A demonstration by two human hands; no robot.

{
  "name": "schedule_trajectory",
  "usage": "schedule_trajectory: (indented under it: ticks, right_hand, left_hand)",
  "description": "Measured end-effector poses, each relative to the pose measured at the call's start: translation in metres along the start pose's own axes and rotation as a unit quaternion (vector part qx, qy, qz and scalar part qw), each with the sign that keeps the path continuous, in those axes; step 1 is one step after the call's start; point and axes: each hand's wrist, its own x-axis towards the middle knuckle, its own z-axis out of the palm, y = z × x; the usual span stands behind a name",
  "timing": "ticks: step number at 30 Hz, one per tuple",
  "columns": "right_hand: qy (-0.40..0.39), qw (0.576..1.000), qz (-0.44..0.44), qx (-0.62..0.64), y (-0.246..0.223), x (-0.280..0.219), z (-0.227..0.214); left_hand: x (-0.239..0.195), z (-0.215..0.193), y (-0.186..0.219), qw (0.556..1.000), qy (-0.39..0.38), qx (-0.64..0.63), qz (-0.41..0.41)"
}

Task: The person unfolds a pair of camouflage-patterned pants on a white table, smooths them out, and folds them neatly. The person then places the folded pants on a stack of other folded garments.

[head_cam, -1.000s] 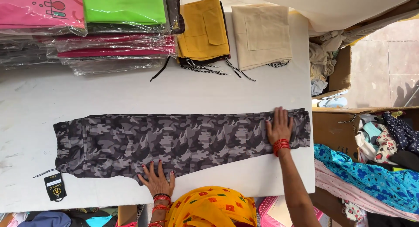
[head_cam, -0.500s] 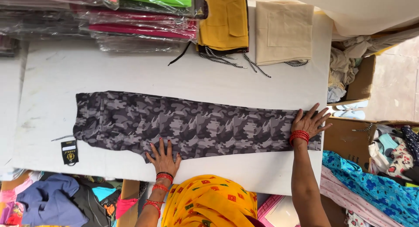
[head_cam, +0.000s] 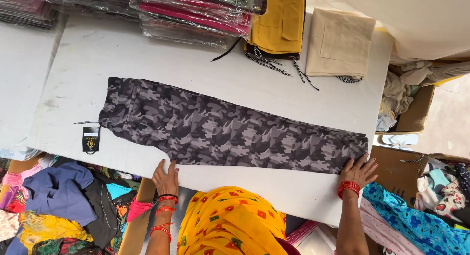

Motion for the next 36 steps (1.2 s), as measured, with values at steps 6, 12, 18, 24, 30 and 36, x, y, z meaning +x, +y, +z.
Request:
schedule_trajectory:
  ticks: [6, 12, 18, 24, 30, 36]
  right_hand:
    - [0.011, 0.999, 0.042, 0.008, 0.0, -0.001, 0.011]
    - [0.008, 0.999, 0.041, 0.016, 0.002, 0.0, 0.012]
    - [0.007, 0.999, 0.042, 0.024, 0.001, -0.002, 0.013]
    - [0.004, 0.999, 0.048, 0.02, -0.001, 0.0, 0.01]
    - [0.014, 0.999, 0.034, 0.019, 0.006, 0.001, 0.016]
    - [0.045, 0.997, 0.032, -0.047, -0.017, -0.009, 0.001]
  left_hand:
    - [0.027, 0.009, -0.037, 0.989, -0.112, 0.015, 0.093]
    - [0.016, -0.019, -0.03, 0.99, -0.034, -0.106, 0.087]
    - [0.031, -0.015, 0.02, 0.957, -0.033, -0.173, -0.228]
    - [0.029, 0.025, -0.002, 0.92, -0.137, -0.187, -0.317]
    - [0.035, 0.021, 0.005, 0.953, -0.171, -0.027, -0.251]
    - [0.086, -0.033, 0.026, 0.918, -0.306, 0.138, -0.209]
